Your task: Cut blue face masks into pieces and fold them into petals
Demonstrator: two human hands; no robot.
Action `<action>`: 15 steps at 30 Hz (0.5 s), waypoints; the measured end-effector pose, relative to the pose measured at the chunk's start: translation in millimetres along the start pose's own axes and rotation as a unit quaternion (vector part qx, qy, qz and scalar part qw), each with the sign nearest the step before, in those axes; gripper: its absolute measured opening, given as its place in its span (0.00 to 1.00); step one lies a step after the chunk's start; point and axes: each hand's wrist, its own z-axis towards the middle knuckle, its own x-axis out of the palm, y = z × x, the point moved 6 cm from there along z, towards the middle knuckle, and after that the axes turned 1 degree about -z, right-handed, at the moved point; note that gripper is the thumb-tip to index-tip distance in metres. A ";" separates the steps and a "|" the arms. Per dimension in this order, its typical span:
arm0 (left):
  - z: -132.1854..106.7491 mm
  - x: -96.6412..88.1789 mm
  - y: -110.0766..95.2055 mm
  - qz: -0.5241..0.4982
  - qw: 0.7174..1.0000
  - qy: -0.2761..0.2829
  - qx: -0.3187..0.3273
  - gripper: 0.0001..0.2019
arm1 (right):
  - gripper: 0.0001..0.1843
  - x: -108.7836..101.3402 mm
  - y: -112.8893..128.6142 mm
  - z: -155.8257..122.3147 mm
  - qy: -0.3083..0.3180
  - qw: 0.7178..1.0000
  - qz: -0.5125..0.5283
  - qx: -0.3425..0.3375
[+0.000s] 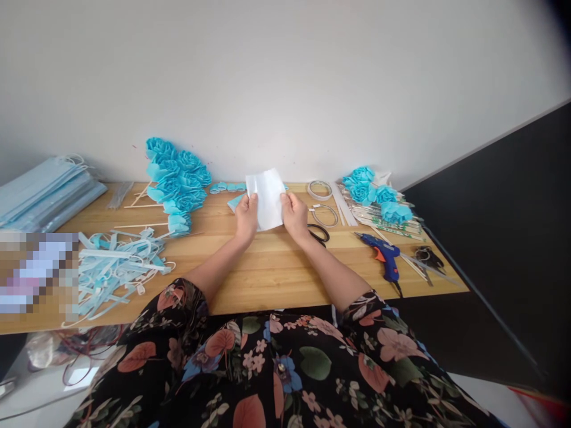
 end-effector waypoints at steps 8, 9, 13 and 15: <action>10.2 -9.4 -5.6 -0.005 1.000 -0.030 0.005 0.19 | 0.21 -4.3 6.2 1.8 -0.011 1.000 0.021 0.001; 9.7 -9.1 -6.4 -0.001 1.000 -0.027 0.006 0.19 | 0.22 -4.3 5.2 2.0 -0.012 1.000 0.022 0.007; 10.0 -9.4 -10.2 0.007 0.999 -0.031 0.016 0.19 | 0.23 -4.6 -1.0 4.2 -0.017 0.999 0.039 0.021; 11.1 -10.2 -11.0 0.005 0.999 -0.028 0.016 0.18 | 0.23 -3.9 -3.9 5.1 -0.007 0.999 0.045 0.019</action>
